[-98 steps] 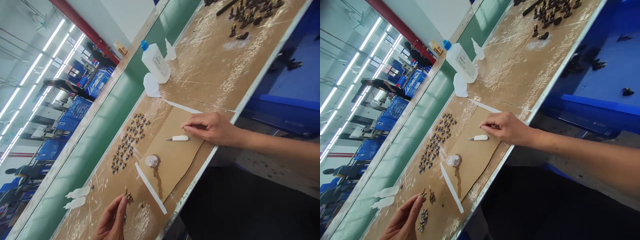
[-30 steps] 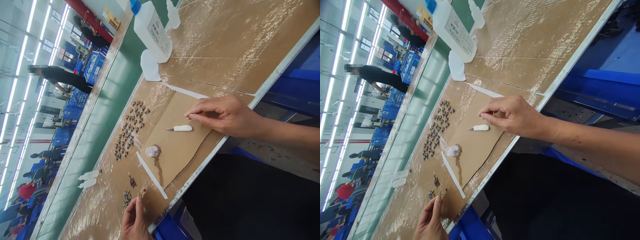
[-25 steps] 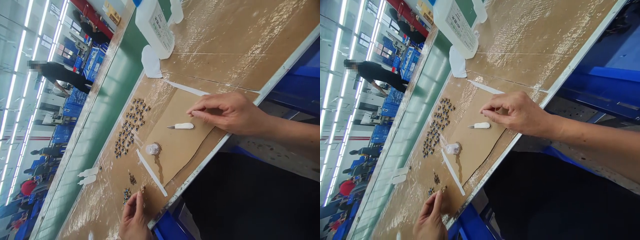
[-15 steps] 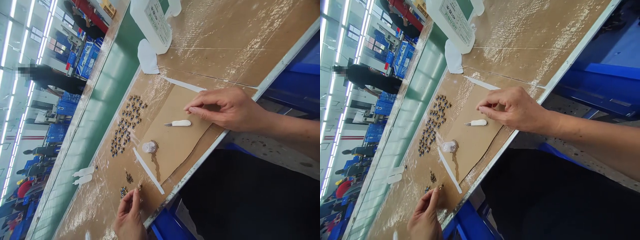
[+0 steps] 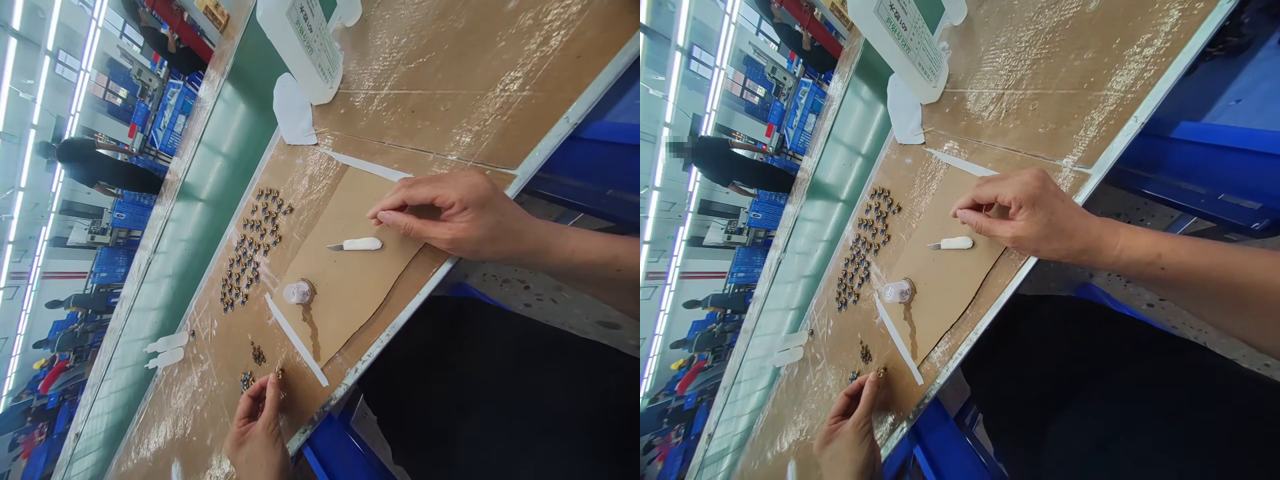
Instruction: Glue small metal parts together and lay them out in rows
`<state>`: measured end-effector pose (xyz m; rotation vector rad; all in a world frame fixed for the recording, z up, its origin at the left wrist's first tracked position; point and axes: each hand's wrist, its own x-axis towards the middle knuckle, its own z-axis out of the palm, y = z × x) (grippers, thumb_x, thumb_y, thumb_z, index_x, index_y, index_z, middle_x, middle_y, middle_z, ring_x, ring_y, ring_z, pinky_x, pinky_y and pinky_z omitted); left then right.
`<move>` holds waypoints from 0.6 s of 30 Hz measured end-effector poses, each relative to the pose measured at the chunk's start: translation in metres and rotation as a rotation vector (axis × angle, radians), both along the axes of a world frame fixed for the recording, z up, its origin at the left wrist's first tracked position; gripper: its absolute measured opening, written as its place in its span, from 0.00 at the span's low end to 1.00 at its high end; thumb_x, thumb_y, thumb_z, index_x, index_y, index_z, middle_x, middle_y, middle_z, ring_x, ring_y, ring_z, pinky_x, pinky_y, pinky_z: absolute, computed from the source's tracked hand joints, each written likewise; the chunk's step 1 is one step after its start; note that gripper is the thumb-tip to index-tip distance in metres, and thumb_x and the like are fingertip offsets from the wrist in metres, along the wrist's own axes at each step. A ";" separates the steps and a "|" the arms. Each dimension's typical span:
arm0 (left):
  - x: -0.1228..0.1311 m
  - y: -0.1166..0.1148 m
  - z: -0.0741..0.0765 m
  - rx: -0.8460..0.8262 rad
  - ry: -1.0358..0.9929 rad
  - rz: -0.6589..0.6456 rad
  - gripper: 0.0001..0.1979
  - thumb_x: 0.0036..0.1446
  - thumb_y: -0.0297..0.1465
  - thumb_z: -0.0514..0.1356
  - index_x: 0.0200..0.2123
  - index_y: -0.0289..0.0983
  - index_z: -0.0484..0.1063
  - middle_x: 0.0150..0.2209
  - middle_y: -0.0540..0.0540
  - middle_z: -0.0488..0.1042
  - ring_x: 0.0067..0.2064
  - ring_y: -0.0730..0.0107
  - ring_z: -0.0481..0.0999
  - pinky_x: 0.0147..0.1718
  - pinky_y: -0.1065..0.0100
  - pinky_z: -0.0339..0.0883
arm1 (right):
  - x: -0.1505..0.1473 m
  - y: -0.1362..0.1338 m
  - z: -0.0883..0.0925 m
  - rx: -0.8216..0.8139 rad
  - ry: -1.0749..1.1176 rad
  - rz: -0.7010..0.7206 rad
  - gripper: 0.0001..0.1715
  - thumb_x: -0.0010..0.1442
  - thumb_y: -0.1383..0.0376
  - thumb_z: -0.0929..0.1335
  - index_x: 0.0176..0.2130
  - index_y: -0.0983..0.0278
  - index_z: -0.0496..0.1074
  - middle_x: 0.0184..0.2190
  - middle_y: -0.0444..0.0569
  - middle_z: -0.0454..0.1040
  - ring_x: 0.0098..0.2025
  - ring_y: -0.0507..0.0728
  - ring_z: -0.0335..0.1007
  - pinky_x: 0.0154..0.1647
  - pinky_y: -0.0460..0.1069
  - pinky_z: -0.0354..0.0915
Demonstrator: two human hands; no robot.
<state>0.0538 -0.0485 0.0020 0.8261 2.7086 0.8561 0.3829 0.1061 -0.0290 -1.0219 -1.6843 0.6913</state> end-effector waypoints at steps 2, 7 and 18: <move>0.002 0.000 0.001 -0.009 0.007 -0.005 0.19 0.38 0.45 0.67 0.32 0.39 0.77 0.27 0.51 0.77 0.34 0.67 0.74 0.38 0.68 0.66 | 0.000 0.000 0.000 0.007 -0.006 -0.002 0.09 0.61 0.62 0.65 0.34 0.59 0.75 0.32 0.45 0.78 0.33 0.54 0.73 0.31 0.49 0.66; 0.002 0.000 0.002 -0.010 -0.025 0.005 0.20 0.37 0.45 0.68 0.31 0.39 0.77 0.28 0.51 0.77 0.35 0.67 0.74 0.39 0.69 0.65 | 0.000 0.001 -0.001 0.027 -0.004 -0.008 0.09 0.61 0.62 0.65 0.34 0.60 0.76 0.32 0.45 0.78 0.32 0.53 0.72 0.29 0.48 0.66; -0.001 0.003 0.002 -0.059 -0.061 -0.002 0.20 0.36 0.47 0.68 0.31 0.40 0.77 0.27 0.53 0.75 0.34 0.70 0.71 0.38 0.69 0.61 | 0.000 0.002 -0.002 0.048 -0.014 0.000 0.11 0.61 0.62 0.65 0.35 0.63 0.76 0.33 0.46 0.78 0.33 0.52 0.72 0.31 0.48 0.66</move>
